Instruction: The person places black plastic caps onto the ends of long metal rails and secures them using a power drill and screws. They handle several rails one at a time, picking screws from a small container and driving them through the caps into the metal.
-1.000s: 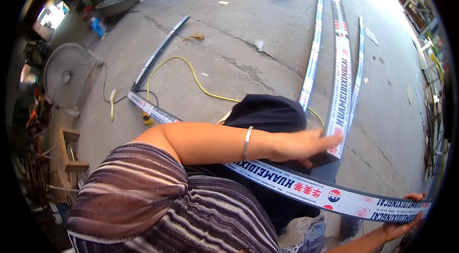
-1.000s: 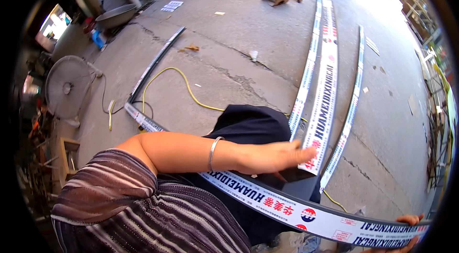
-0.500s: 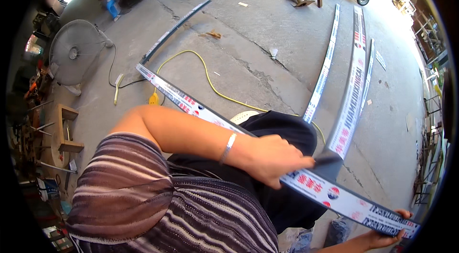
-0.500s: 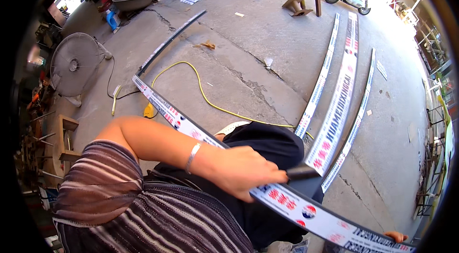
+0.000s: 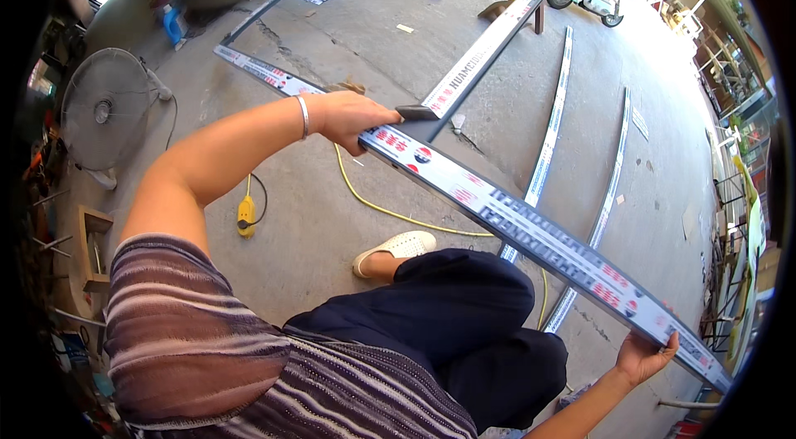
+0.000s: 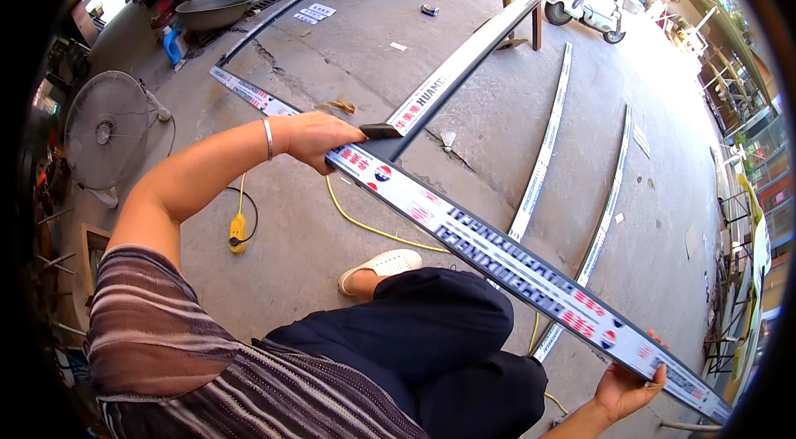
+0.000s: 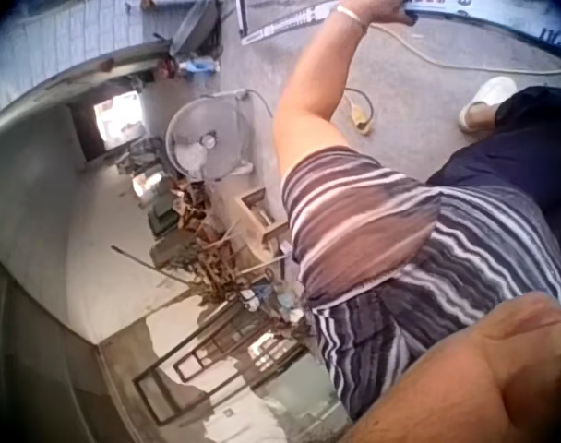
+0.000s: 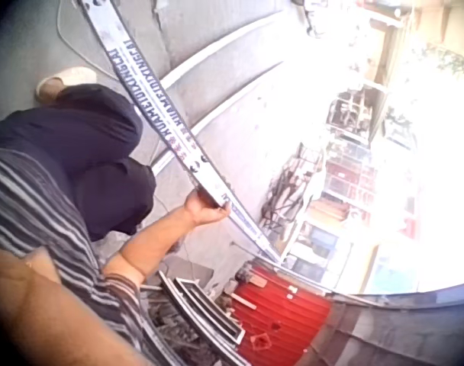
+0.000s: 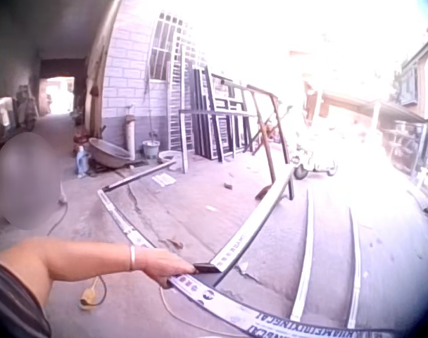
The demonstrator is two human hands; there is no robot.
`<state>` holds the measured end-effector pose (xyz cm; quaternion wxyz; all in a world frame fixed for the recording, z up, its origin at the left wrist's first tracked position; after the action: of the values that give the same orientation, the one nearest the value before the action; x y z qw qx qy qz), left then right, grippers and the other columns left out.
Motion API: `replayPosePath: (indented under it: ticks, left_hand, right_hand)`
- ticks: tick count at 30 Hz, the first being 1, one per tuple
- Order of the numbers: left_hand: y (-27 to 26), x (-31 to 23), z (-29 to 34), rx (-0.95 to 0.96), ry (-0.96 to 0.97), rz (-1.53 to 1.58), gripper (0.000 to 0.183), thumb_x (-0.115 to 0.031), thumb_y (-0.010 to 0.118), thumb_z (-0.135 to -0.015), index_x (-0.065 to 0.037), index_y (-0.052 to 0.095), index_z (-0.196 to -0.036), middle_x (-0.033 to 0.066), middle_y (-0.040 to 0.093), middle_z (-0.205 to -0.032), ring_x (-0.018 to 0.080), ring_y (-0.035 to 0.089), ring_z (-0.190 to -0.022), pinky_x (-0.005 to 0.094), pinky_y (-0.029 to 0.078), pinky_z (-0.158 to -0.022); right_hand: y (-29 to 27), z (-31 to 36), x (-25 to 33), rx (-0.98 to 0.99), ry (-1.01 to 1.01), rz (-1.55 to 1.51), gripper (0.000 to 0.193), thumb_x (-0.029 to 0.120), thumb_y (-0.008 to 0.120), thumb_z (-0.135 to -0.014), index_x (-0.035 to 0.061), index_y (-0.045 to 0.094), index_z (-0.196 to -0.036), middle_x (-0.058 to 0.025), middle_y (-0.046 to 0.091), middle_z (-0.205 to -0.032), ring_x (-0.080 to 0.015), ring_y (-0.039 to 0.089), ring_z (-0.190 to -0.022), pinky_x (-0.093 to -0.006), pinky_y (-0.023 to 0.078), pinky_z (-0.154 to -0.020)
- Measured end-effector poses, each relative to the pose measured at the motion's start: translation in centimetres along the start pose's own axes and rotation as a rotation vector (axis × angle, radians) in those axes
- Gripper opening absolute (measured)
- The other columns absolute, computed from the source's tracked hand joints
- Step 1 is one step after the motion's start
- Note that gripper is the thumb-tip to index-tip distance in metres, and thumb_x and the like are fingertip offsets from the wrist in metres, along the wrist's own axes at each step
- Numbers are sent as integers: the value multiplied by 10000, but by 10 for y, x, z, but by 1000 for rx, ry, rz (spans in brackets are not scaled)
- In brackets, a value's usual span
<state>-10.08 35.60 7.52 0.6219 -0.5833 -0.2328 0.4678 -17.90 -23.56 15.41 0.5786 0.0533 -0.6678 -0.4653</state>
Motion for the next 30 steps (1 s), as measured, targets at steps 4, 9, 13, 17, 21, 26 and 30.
replayPosePath:
  ticks: [4, 9, 13, 17, 21, 26, 30]
  left_hand:
    - [13, 76, 20, -61, -80, -226, 544, -201, 779, -608, -97, 545, -1088, 74, 640, -1017, 228, 602, -992, 358, 393, -917]
    - [39, 161, 32, -17, -173, -329, 556, -160, 807, -544, -109, 557, -1038, 66, 618, -970, 244, 594, -984, 362, 404, -914]
    - [80, 216, 40, -109, -197, -279, 662, -81, 837, -463, -89, 527, -1048, 91, 612, -1009, 289, 568, -1039, 381, 410, -928]
    - [129, 291, 63, -242, -259, -187, 852, 33, 802, -361, -62, 501, -1153, 136, 578, -1009, 361, 526, -1023, 422, 407, -914]
    - [149, 359, 97, -316, -281, -241, 687, 89, 652, -537, 2, 466, -1193, 180, 553, -1000, 394, 503, -991, 428, 389, -891]
    - [175, 397, 57, -138, -520, -234, 736, 134, 665, -546, -56, 468, -1229, 151, 554, -1182, 363, 523, -1121, 414, 438, -929]
    - [120, 379, 58, -20, -407, -78, 527, 100, 617, -702, -28, 510, -1202, 176, 585, -1143, 338, 560, -1096, 361, 429, -954]
  right_hand:
    - [-58, -32, -31, 210, 243, 16, 494, 176, 617, -833, -1, 516, -1283, -156, 525, -1347, -305, 464, -1283, -475, 372, -1090]
    - [-43, 25, -117, 306, 366, -127, 385, 119, 635, -830, 29, 571, -1198, -156, 546, -1310, -359, 434, -1292, -530, 332, -1102]
    - [-25, 47, -158, 244, 387, -144, 385, 89, 670, -792, 69, 596, -1170, -150, 558, -1288, -377, 435, -1291, -551, 325, -1100]
    - [20, 69, -181, 258, 411, -151, 377, 51, 666, -789, 100, 601, -1157, -152, 565, -1255, -378, 449, -1284, -520, 354, -1094]
    - [24, 71, -205, 295, 495, -250, 372, 9, 660, -794, 87, 538, -1136, -129, 571, -1225, -307, 517, -1215, -447, 408, -1060]
    - [9, 91, -227, 250, 533, -263, 412, 21, 668, -808, 116, 523, -1182, -105, 560, -1245, -250, 515, -1207, -411, 433, -1038]
    - [5, 118, -235, 292, 550, -282, 439, 37, 664, -824, 126, 477, -1211, -80, 527, -1296, -216, 511, -1200, -378, 429, -1031]
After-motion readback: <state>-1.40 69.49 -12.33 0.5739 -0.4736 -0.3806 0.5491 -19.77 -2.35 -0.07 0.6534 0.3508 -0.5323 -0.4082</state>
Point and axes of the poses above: each hand's wrist, its own z-axis away from the middle knuckle, its own y-axis out of the palm, x = y × z, the point moved 1 cm from there along -z, towards the middle knuckle
